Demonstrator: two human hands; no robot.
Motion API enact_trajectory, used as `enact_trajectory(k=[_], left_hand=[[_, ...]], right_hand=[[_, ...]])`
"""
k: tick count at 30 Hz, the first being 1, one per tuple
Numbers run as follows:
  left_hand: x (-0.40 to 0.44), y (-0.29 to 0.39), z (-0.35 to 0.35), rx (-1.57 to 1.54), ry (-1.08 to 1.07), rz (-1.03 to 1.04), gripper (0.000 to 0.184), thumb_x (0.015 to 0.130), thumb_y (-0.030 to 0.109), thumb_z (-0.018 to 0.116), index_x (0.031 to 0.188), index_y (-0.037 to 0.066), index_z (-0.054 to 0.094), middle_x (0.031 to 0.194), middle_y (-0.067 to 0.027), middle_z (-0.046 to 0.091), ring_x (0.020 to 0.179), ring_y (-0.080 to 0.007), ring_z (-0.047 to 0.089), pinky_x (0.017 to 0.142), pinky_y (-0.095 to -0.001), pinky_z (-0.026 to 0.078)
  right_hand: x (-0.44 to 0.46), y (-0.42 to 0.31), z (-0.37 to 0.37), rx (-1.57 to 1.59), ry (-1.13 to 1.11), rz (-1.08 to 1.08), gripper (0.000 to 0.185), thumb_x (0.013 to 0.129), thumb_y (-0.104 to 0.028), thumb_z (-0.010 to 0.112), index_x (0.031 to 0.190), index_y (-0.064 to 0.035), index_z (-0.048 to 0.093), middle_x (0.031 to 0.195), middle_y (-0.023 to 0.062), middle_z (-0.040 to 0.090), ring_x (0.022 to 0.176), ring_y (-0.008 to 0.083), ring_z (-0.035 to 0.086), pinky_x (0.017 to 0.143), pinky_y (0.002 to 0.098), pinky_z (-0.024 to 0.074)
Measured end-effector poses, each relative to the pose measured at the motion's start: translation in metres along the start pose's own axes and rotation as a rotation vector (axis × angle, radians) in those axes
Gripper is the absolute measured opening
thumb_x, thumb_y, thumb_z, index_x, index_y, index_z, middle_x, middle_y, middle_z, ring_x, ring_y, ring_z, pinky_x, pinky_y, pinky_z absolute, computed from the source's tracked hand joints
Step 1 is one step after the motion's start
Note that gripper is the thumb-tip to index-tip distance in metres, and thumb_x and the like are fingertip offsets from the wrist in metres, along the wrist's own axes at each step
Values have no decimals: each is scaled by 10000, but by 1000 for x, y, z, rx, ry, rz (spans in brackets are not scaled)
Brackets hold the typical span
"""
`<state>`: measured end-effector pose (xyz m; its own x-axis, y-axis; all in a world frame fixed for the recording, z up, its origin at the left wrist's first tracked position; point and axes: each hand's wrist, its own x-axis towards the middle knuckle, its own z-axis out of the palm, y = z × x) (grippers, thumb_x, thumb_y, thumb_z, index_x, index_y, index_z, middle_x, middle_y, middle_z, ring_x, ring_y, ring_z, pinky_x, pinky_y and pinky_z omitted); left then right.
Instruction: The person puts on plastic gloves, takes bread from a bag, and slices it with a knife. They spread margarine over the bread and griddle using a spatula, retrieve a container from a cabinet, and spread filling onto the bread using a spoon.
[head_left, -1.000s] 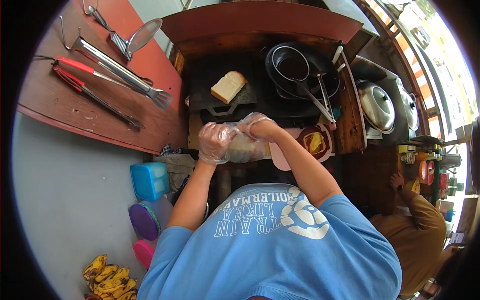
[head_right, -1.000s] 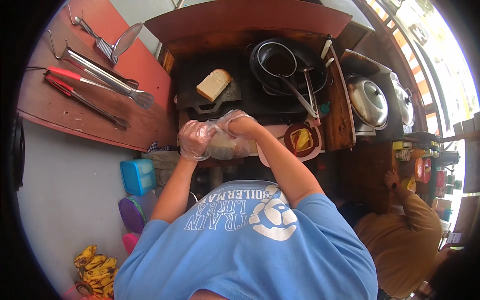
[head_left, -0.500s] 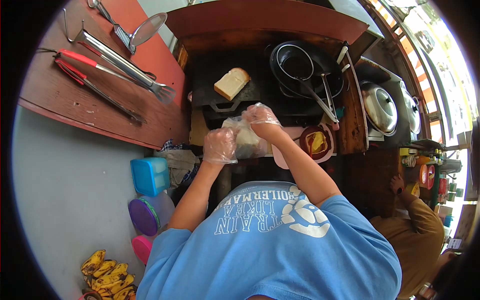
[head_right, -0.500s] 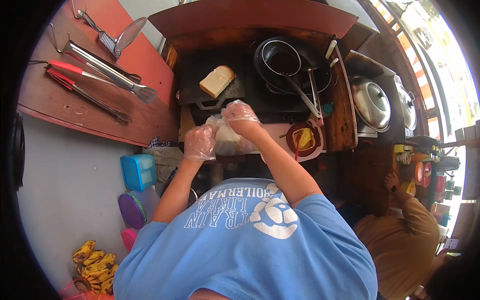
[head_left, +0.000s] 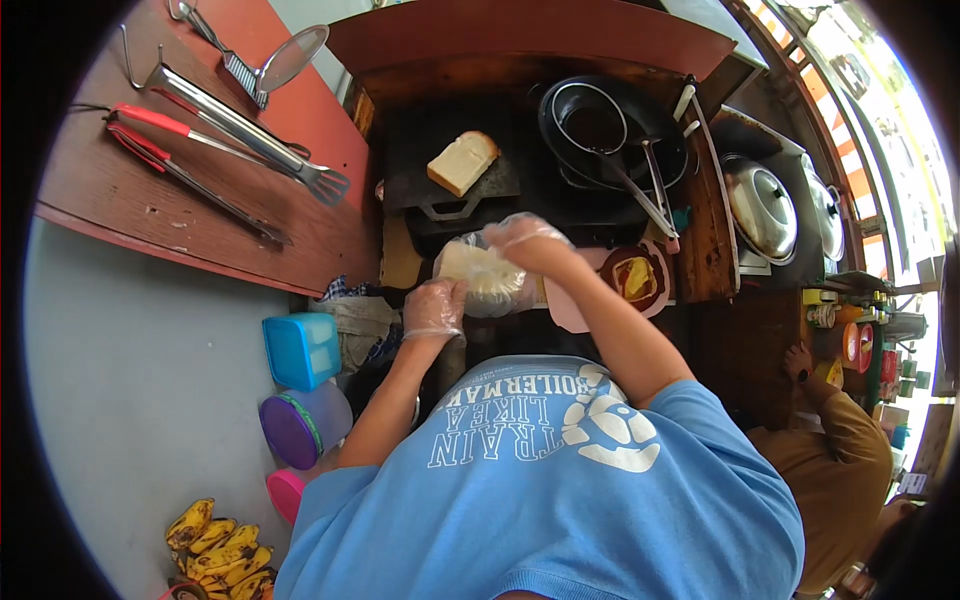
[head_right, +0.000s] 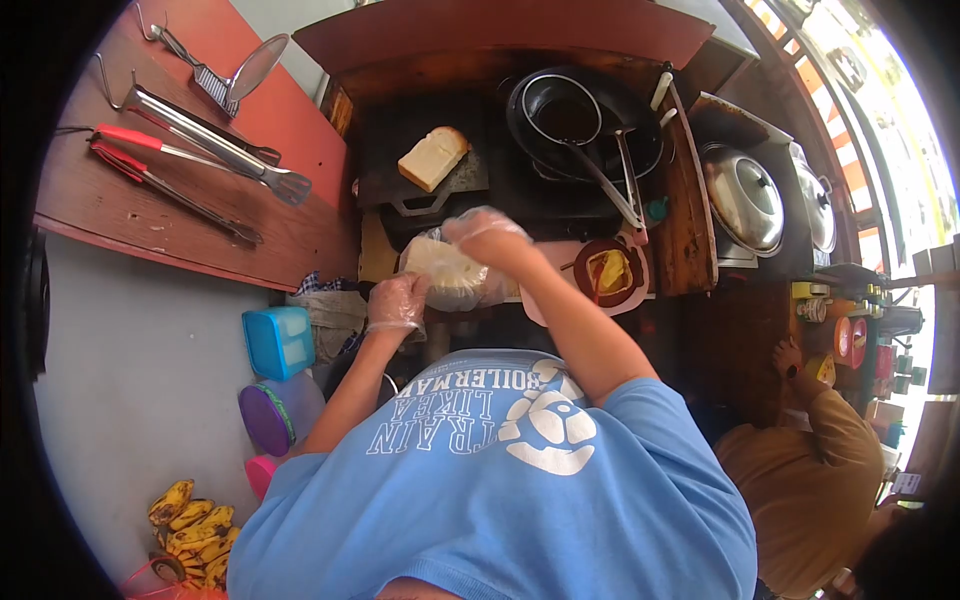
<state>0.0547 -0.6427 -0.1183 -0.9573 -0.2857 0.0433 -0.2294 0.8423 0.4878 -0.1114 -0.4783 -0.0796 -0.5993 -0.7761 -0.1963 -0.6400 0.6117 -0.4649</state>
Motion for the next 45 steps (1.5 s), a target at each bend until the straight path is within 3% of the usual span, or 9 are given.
enact_trajectory(k=[2,6,9,11,15,23,29,37,45], left_hand=[[3,2,1,63,-26,-2,403,958,382,578,785,50,728,804,-219,700,762,-422,690,733,-517,553],[3,5,1,114,-21,43,407,949,375,588,757,41,719,764,-219,694,734,-414,694,711,-512,556],[1,3,4,144,-19,147,406,967,364,562,771,44,716,762,-221,686,715,-410,685,671,-511,548],[2,0,8,167,3,176,405,970,360,557,770,42,708,747,-213,682,693,-407,682,653,-504,549],[0,0,9,225,-43,141,404,966,361,558,769,41,705,759,-217,686,688,-407,682,652,-499,552],[0,1,11,214,-34,134,420,963,374,558,751,38,694,730,-214,683,680,-394,687,656,-500,554],[1,4,4,239,-60,123,419,963,370,554,751,36,691,732,-210,687,673,-389,689,651,-497,557],[-1,17,-6,357,-20,290,361,969,315,552,767,47,686,693,-165,682,628,-344,694,592,-453,559],[1,12,-5,187,45,220,314,964,324,574,814,70,683,724,-185,682,669,-386,687,623,-495,554]], right_hand=[[-1,-25,2,92,-27,338,356,905,-325,561,1072,-63,734,1151,187,709,1101,358,673,929,428,535],[5,-33,4,79,-78,414,543,923,-496,559,1118,-21,734,1203,211,689,1143,361,657,968,420,522],[9,-37,-3,84,-102,404,521,920,-461,572,1090,5,731,1191,212,693,1138,364,657,983,428,513],[13,-34,2,46,-113,300,361,896,-286,548,1082,-54,753,1174,194,707,1131,341,673,938,413,540],[17,-10,-2,17,-306,74,396,894,-379,613,1085,-57,743,1168,203,700,1133,355,657,947,416,514],[12,1,-3,130,-428,46,436,853,-410,691,1107,-59,742,1162,177,709,1104,353,662,932,421,518],[1,-17,-15,36,-308,91,414,833,-352,706,1073,-16,731,1100,219,708,1065,369,674,896,410,536],[-1,-27,-17,-202,-65,-50,256,873,-224,596,975,-40,743,981,235,728,948,376,720,827,451,565],[-5,-27,-11,-46,-189,69,251,881,-189,584,986,-14,732,1047,253,712,1015,372,705,849,430,560]])
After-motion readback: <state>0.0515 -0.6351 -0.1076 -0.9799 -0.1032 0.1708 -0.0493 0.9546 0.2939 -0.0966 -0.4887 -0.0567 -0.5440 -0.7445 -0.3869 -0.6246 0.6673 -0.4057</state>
